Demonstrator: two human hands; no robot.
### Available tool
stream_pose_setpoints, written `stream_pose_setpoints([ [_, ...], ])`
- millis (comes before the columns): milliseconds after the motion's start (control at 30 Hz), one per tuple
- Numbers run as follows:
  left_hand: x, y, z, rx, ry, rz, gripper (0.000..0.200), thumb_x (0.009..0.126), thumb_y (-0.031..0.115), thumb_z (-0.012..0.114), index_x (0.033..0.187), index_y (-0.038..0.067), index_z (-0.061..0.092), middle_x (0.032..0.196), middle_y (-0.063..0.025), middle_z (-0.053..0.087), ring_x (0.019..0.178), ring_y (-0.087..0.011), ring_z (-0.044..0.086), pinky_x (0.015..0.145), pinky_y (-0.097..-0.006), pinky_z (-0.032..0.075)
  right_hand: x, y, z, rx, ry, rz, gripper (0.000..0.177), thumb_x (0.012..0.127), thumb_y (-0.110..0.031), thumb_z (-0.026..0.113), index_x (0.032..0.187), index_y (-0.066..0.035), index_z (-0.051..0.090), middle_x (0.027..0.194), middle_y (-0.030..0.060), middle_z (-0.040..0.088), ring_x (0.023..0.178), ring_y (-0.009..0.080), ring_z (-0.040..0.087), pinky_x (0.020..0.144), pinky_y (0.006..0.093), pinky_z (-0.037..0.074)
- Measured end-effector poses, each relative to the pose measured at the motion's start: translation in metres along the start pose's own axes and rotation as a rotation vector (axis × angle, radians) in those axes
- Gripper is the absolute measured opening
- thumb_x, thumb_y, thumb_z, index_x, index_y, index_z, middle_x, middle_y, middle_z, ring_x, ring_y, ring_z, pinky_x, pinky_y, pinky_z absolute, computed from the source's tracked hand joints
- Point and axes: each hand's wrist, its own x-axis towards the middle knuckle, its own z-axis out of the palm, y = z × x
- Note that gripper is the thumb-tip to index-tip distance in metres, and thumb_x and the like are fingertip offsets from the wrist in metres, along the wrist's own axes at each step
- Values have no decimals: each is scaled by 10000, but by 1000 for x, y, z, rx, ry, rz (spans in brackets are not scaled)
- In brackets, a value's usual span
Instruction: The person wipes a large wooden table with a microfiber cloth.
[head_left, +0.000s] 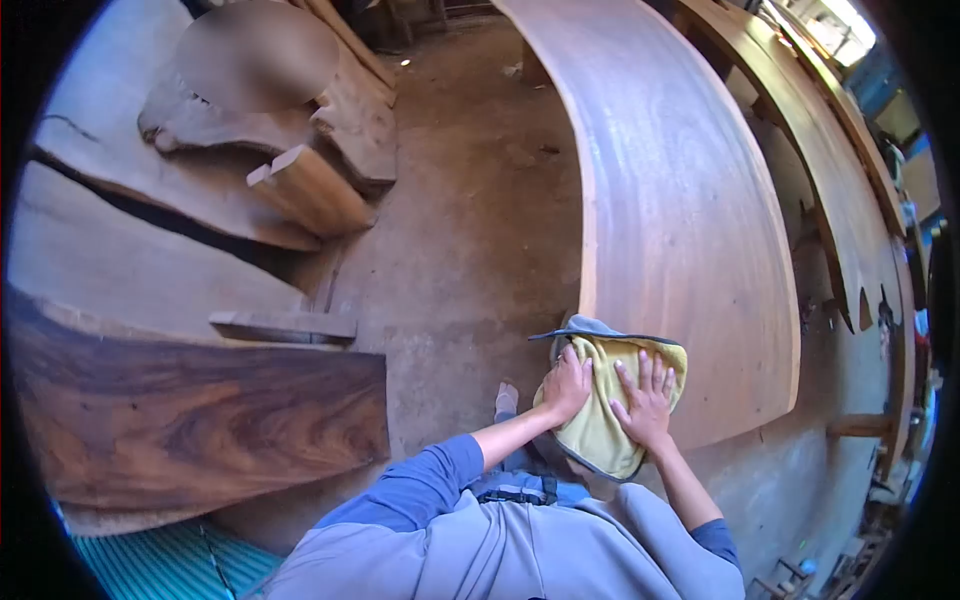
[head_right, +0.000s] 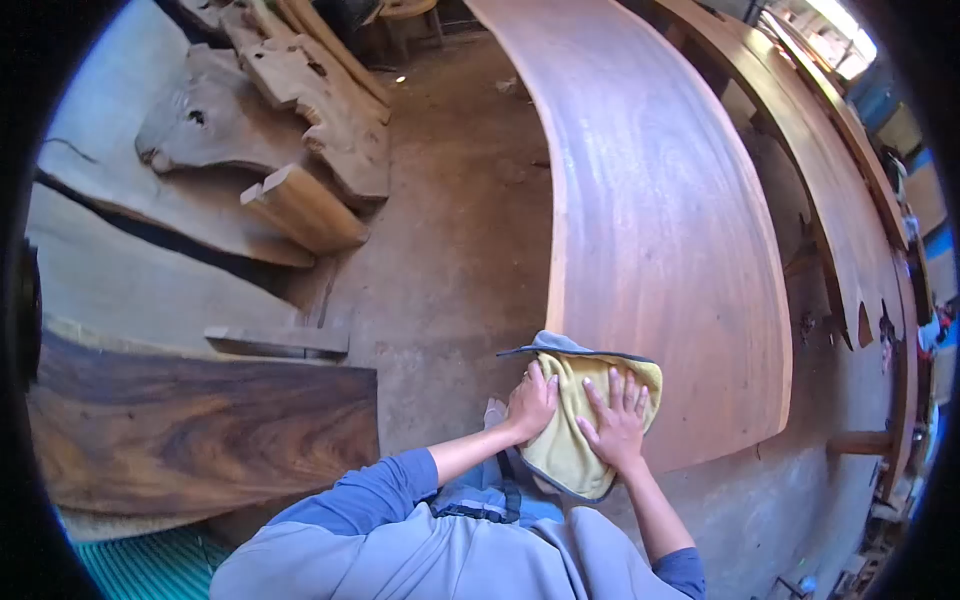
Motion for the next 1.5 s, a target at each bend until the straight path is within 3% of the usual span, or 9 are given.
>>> stream_pose_setpoints([
  [167, 45, 3, 4, 1, 114, 6, 338, 883, 299, 435, 1009, -10, 384, 835, -272, 565, 757, -430, 570, 644, -512, 454, 50, -9, 5, 48, 72, 114, 601, 759, -454, 560, 1309, -258, 419, 1429, 126, 237, 1329, 355, 155, 1053, 547, 74],
  [400, 133, 16, -3, 0, 134, 24, 340, 881, 316, 443, 985, -2, 382, 870, -270, 559, 763, -433, 569, 655, -522, 450, 119, -5, 12, 33, 113, 274, 597, 795, -433, 527, 1343, -267, 360, 1437, 123, 219, 1333, 352, 143, 1049, 558, 80],
  [633, 213, 21, -15, 40, 17, 55, 391, 881, 359, 435, 1007, -5, 363, 874, -270, 568, 751, -426, 587, 649, -525, 465, 187, 5, 14, 12, 109, 383, 607, 808, -431, 509, 1361, -261, 326, 1428, 134, 232, 1325, 355, 160, 1051, 553, 83],
  [733, 246, 27, -13, 45, 97, 105, 391, 882, 350, 431, 998, -16, 362, 860, -267, 570, 722, -422, 590, 623, -518, 469, 222, 15, 14, 16, 134, 435, 613, 805, -424, 510, 1363, -254, 322, 1425, 134, 240, 1320, 353, 175, 1053, 547, 87],
  [867, 286, 43, -19, 27, 95, 28, 392, 880, 350, 429, 992, -19, 360, 862, -264, 568, 712, -425, 587, 619, -515, 464, 282, 24, 7, -27, 115, 509, 617, 803, -389, 508, 1370, -256, 305, 1412, 135, 265, 1306, 349, 213, 1060, 531, 98],
  [1500, 425, 77, -49, 111, 176, -73, 426, 869, 395, 443, 951, -21, 407, 866, -243, 581, 787, -393, 598, 678, -495, 470, 418, 60, -17, 10, 153, 521, 563, 841, -444, 445, 1360, -260, 325, 1395, 128, 304, 1303, 337, 230, 1065, 522, 85],
])
